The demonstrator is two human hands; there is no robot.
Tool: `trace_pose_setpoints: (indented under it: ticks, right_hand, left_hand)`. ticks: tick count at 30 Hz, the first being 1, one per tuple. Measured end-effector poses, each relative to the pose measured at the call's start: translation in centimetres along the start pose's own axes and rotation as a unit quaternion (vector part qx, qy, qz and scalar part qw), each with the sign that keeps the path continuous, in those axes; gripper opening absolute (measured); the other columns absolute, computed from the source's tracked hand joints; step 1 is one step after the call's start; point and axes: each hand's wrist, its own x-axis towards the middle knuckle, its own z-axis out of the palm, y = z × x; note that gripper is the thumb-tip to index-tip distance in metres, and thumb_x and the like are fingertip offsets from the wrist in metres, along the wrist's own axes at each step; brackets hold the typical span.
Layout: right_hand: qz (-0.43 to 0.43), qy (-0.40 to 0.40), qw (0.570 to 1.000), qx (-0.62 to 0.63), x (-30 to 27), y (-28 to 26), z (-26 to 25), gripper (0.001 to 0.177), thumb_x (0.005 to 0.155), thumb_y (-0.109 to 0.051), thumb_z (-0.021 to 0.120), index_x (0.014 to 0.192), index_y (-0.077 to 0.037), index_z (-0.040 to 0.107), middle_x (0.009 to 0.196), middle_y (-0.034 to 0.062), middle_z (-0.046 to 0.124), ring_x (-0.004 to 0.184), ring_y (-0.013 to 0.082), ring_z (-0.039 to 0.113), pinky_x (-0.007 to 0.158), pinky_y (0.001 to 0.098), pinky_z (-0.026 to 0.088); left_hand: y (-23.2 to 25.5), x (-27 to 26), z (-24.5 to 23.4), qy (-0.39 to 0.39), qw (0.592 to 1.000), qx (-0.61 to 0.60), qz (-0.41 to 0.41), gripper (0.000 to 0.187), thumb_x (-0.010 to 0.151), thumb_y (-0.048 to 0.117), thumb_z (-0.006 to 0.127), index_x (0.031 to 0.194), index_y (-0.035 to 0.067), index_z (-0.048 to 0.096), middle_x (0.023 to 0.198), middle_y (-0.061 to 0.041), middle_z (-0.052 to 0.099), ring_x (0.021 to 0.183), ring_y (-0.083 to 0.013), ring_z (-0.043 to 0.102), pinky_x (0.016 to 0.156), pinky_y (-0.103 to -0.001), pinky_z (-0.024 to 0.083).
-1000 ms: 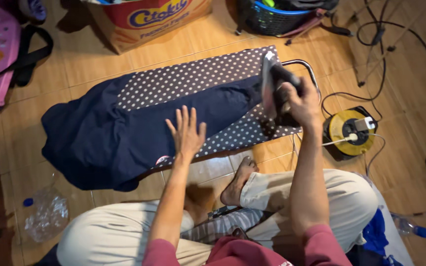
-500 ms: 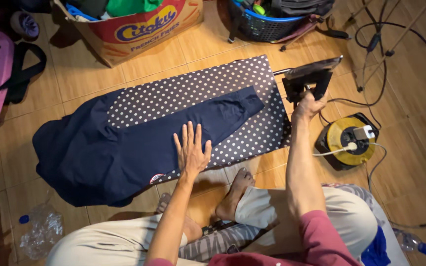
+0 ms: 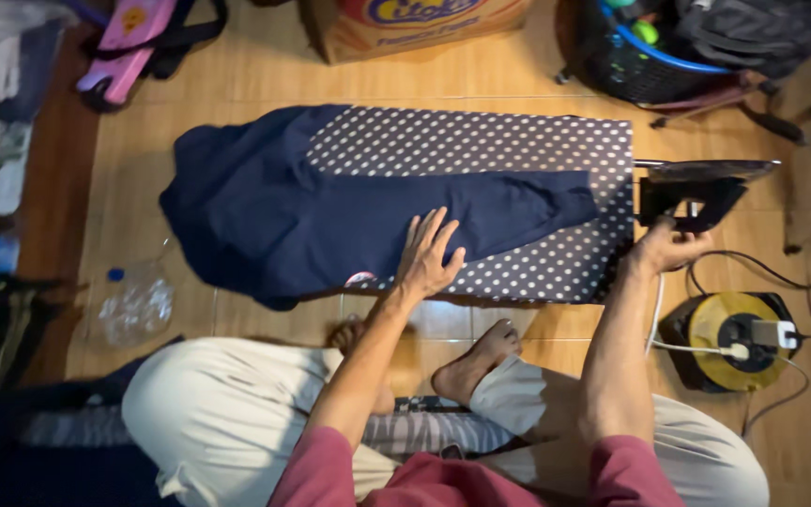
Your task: The person irons a dark blue long-sleeved shirt on a polka-dotted ironing board. They smooth the fabric, iron the sleeves and body, and fold the shirt after ironing.
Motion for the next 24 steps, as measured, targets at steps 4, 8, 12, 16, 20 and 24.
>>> trace_pose_setpoints:
  ticks: [4,8,12,16,20,24]
  right_hand:
    - [-0.014,0.023,0.989,-0.148,-3.1,-2.0,-0.6,0.044,0.079,-0.009,0.076,0.114,-0.001,0.05,0.113,0.0157,0.049,0.104,0.0287,0.049,0.093,0.045,0.041]
    - [-0.058,-0.213,0.956,-0.191,-6.5,-4.9,1.1,0.041,0.086,-0.011,0.069,0.125,-0.006,0.056,0.126,0.0157,0.051,0.122,0.031,0.051,0.11,0.0457,0.044]
    - [-0.103,-0.325,0.888,-0.309,-12.0,-8.8,2.0,0.059,0.081,-0.02,0.084,0.134,-0.01,0.059,0.126,0.0311,0.036,0.116,0.049,0.04,0.098,0.0549,0.035]
    - [-0.089,-0.353,0.882,-0.299,-14.2,-10.5,1.7,0.067,0.078,-0.015,0.083,0.14,-0.014,0.058,0.127,0.0287,0.037,0.111,0.0434,0.05,0.095,0.0489,0.045]
    - [0.014,-0.375,0.905,-0.2,-13.9,-8.6,2.4,0.068,0.075,-0.005,0.071,0.141,-0.014,0.056,0.134,0.0229,0.036,0.089,0.0285,0.062,0.084,0.0356,0.057]
    - [0.028,-0.363,0.914,-0.177,-15.0,-9.0,2.3,0.063,0.075,-0.007,0.078,0.135,-0.008,0.058,0.121,0.0218,0.047,0.085,0.0236,0.06,0.078,0.032,0.055]
  left_hand:
    - [-2.1,-1.7,-3.5,0.051,0.998,-0.021,-0.03,0.044,0.092,0.028,0.068,0.128,0.002,0.063,0.14,-0.021,0.057,0.129,-0.0397,0.054,0.109,-0.052,0.044]
    - [-3.5,-3.7,-9.4,0.082,0.99,0.074,-0.083,0.049,0.079,0.024,0.071,0.124,0.005,0.065,0.131,-0.015,0.058,0.126,-0.0368,0.052,0.104,-0.055,0.041]
    - [-4.5,-7.6,-14.2,0.123,0.975,0.142,-0.117,0.065,0.069,0.023,0.075,0.129,0.003,0.059,0.138,-0.022,0.049,0.131,-0.0411,0.043,0.105,-0.062,0.032]
    - [-5.5,-11.9,-14.6,0.14,0.954,0.199,-0.174,0.074,0.058,0.015,0.072,0.129,0.001,0.053,0.143,-0.027,0.043,0.134,-0.0439,0.039,0.106,-0.065,0.029]
    - [-7.1,-13.2,-14.4,0.211,0.91,0.219,-0.282,0.063,0.069,0.001,0.069,0.131,0.009,0.06,0.143,-0.021,0.049,0.134,-0.0404,0.041,0.104,-0.057,0.036]
    - [-7.9,-11.5,-16.0,0.267,0.892,0.136,-0.337,0.052,0.07,-0.001,0.069,0.122,0.01,0.069,0.126,-0.016,0.061,0.12,-0.0389,0.05,0.1,-0.051,0.043]
